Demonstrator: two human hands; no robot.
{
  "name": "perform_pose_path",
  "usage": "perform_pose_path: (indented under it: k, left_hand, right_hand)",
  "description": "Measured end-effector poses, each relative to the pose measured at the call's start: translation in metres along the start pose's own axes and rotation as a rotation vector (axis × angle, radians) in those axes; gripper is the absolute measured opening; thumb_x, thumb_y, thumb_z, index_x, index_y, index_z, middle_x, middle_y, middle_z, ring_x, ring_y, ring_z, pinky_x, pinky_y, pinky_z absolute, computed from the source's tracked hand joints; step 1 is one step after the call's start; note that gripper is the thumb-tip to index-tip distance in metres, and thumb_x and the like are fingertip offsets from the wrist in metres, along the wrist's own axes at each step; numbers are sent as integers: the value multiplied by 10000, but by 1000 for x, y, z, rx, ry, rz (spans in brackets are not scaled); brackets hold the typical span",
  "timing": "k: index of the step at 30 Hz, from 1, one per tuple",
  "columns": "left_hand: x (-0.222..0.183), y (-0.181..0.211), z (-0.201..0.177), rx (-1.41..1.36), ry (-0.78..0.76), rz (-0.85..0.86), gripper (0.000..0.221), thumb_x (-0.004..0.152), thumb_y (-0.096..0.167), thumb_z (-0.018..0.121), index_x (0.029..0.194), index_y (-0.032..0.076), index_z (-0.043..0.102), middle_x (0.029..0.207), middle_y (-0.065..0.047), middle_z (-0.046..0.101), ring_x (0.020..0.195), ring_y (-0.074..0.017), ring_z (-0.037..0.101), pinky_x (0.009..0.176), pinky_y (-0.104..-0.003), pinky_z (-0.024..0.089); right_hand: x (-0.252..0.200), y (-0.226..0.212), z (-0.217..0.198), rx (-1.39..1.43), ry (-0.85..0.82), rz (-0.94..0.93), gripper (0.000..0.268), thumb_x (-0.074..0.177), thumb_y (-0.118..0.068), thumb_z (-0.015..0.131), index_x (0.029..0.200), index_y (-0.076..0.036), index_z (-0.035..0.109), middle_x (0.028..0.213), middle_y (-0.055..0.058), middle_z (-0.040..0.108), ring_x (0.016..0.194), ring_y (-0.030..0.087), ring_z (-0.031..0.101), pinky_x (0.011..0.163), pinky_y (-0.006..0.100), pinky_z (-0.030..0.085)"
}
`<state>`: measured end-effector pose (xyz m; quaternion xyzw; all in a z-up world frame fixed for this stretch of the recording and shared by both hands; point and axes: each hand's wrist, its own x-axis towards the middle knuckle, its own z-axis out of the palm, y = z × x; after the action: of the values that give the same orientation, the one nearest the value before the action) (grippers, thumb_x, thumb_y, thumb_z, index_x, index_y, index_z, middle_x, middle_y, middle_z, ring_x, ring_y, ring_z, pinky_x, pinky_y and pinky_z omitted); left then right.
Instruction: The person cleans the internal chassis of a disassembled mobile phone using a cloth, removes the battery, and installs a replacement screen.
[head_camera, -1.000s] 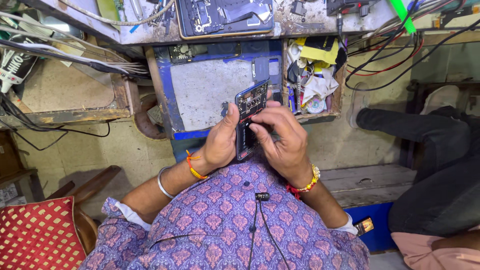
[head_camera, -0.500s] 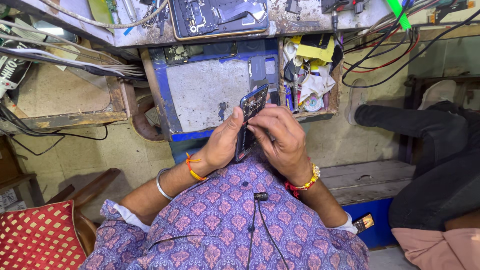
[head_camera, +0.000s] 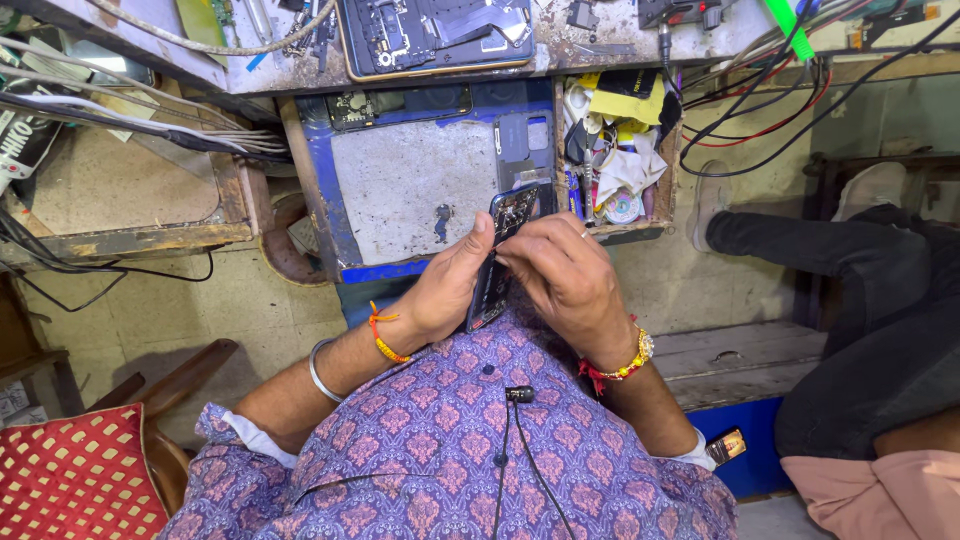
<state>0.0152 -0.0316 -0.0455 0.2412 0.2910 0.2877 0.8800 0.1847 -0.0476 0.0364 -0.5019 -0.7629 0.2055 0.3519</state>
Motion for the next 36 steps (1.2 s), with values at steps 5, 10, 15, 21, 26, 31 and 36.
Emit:
perform_pose_path:
  k: [5,10,15,21,26,31,36]
  left_hand:
    - [-2,0,1,-106,-63,-86,672,1094,531,329,1423,-21,526,1361,-101,603,1247,-156,547,1090,-329,441]
    - [0,3,1,-136,-111,-101,683,1120,549,317,1387,-34,553,1295,-96,638,1183,-164,578,1038,-337,472]
    - [1,1,-3,-218,-137,-71,704,1160,559,291,1581,34,497,1248,-57,628,1065,-136,572,958,-311,487]
    - [5,8,1,-221,-170,-24,739,1102,584,248,1561,41,448,1333,-87,645,1177,-192,622,1044,-380,524]
    - [5,18,8,-265,-148,81,793,1069,611,279,1604,30,357,1476,-118,564,1332,-232,564,1132,-415,483]
    - [6,19,9,-280,-134,239,886,1036,666,305,1648,28,243,1533,-148,510,1416,-294,517,1191,-461,444]
    - [4,13,10,-207,-150,332,974,1000,664,502,1690,70,157,1513,-146,503,1424,-281,506,1255,-485,407]
  right_hand:
    - [0,5,-3,43,-56,-6,237,869,-6,799,1039,-29,636,1006,104,642,937,310,633,811,404,515]
    - [-5,9,1,51,-37,-12,241,878,-15,802,1034,-23,619,1002,111,638,927,316,626,805,410,510]
    - [-15,14,0,90,48,8,210,912,-24,789,1042,-26,625,1033,101,656,968,297,651,862,402,530]
    - [-22,14,-2,79,112,105,155,960,2,743,1100,-18,678,1068,114,682,986,277,669,878,371,541]
    - [-28,6,3,157,160,253,126,1016,14,676,1140,-15,674,1107,129,681,991,275,701,834,317,596]
    - [-28,0,15,5,151,217,150,969,-22,741,1115,-32,706,1079,115,733,986,244,727,879,351,583]
    - [-22,-4,27,59,165,300,289,932,-36,762,1204,-15,666,1113,136,730,995,238,739,854,338,585]
